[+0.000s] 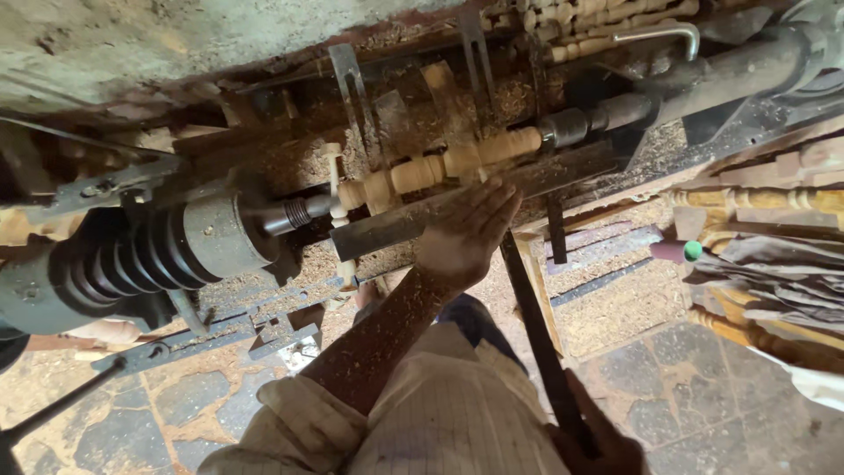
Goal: The person shapes a cylindrical wooden blank mounted on a lathe using a chisel. They hold the chisel with both hands and guide it along the rotating wood to carve decorative grooves and contours.
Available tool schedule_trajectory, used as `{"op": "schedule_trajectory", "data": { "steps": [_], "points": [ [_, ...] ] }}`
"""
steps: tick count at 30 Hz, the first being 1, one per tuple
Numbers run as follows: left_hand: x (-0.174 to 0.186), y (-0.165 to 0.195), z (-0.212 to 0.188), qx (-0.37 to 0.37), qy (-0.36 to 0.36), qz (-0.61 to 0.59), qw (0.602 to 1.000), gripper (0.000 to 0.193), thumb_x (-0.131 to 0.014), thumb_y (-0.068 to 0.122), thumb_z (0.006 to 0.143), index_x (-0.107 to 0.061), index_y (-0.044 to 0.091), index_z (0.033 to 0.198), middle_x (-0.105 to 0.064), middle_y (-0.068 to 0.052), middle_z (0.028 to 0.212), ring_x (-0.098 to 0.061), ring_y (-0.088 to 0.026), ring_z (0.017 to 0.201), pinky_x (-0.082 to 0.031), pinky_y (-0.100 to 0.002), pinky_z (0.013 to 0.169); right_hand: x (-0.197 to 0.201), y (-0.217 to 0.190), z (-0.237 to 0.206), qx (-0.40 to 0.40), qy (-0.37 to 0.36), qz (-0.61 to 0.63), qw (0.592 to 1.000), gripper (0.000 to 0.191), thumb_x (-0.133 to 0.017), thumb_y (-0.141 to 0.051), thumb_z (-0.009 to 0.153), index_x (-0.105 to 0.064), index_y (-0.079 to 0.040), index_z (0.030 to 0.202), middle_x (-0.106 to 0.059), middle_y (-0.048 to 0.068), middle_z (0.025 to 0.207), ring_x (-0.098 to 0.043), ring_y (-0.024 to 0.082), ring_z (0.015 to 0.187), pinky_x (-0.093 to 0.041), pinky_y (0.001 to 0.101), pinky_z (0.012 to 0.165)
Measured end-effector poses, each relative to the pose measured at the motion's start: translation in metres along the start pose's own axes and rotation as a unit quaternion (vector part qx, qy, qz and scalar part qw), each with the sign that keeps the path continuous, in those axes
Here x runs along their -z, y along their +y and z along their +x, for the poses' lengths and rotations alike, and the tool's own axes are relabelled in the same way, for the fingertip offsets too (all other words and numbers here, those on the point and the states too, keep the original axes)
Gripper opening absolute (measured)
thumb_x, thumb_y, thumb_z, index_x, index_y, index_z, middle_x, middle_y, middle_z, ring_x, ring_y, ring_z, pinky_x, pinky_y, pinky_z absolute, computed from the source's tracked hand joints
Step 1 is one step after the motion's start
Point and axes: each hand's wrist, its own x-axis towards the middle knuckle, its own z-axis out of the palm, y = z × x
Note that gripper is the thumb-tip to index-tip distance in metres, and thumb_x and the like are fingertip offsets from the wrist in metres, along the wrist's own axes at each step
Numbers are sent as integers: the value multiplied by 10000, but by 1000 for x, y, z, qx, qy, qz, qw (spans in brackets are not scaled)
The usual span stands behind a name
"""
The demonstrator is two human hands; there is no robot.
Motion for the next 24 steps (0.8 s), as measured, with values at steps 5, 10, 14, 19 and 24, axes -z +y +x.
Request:
{"op": "schedule_trajectory", "data": {
  "steps": [5,10,14,19,24],
  "points": [
    [-11,-1,2,-22,88,-56,994,219,-612,96,1119,-702,16,1302,-665,-179,1396,-630,-292,1369,-531,-392,1186,-49,-22,-25,61,47,54,996,841,-862,-203,747,-499,-171,1505,-816,123,1140,-792,125,904,-591,294,796],
    [-9,-2,-2,-42,77,-98,991,264,-613,142,1084,-707,-23,1266,-664,-220,1380,-622,-329,1347,-501,-418,1172,-48,-34,-29,0,32,62,998,880,-854,-212,776,-477,-205,1571,-808,110,1071,-789,139,761,-581,299,703],
    [-10,-1,-4,17,15,-150,988,261,-635,171,1090,-702,-2,1274,-672,-203,1375,-624,-313,1356,-517,-405,1178,5,-28,-10,-38,7,-45,998,925,-882,-236,749,-480,-358,1573,-814,113,907,-793,108,749,-601,281,737],
    [-21,-4,-5,-18,40,-84,996,225,-644,181,1059,-745,101,1244,-726,-121,1323,-644,-275,1321,-546,-430,1135,88,-35,28,-19,-32,-118,992,868,-915,-263,745,-541,-401,1516,-644,121,564,-543,164,553,-514,341,585],
    [-32,2,-3,24,48,-42,998,177,-637,98,1104,-763,96,1228,-760,-130,1259,-710,-266,1249,-601,-400,1060,149,-66,72,-20,-83,-179,980,787,-867,-326,804,-527,-436,1505,-574,89,601,-512,194,500,-514,403,527]
  ]
}}
